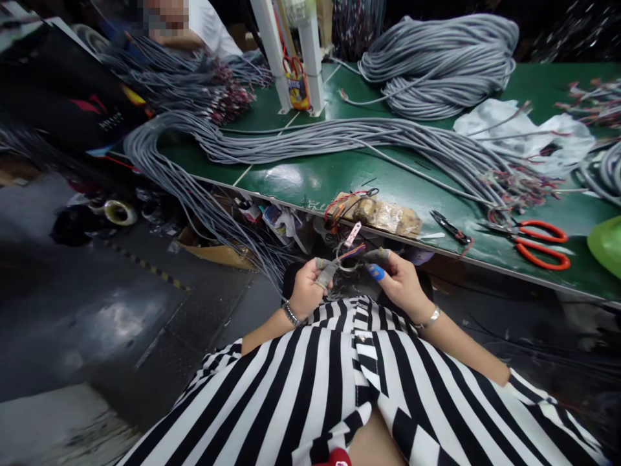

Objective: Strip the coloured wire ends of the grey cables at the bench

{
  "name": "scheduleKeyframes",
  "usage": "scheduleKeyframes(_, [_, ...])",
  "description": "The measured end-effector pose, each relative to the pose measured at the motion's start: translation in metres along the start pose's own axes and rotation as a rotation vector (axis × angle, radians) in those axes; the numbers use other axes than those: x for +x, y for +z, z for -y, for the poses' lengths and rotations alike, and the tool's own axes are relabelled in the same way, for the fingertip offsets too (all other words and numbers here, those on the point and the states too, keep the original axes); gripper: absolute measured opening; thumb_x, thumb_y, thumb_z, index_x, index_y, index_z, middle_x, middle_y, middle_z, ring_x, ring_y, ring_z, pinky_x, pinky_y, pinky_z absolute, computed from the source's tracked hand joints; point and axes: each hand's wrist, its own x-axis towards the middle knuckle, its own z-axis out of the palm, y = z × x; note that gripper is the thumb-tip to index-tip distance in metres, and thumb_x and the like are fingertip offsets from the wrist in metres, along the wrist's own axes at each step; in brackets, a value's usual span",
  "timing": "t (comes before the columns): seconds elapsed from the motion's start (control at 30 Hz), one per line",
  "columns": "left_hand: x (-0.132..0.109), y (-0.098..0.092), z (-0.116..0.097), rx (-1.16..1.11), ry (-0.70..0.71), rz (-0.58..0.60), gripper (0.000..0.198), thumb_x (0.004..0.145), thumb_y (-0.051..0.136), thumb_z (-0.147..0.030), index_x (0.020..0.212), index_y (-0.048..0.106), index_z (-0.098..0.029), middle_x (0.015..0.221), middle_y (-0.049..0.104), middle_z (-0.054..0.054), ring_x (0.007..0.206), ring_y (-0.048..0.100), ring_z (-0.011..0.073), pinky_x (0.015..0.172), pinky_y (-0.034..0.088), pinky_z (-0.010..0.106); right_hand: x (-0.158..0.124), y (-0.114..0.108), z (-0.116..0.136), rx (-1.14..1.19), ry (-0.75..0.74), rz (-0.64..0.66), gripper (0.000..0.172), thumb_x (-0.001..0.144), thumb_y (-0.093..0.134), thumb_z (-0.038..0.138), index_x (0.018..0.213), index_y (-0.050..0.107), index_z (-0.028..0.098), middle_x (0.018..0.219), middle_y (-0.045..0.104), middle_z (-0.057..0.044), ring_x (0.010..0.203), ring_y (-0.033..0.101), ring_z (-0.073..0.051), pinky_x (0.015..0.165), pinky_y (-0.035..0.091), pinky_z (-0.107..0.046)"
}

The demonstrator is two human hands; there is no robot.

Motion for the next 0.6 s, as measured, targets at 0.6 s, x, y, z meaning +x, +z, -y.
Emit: scheduleKeyframes(0.6, [-0.003,-0.001,0.004,-0.049,-0.028,0.027,0.032,0.077,0.066,-0.042,0.09,0.05,-0.016,0.056,0.059,-0.006,0.034,0.042,0.0025,0.035,0.03,0.013,0.002,0.013,-0.001,0.214,0.116,0.134,0.041,0.082,0.061,0.047,0.108,0.06,0.016,0.09,0.066,-0.007,0.069,0.057,-0.014,0.059,0.046,-0.026])
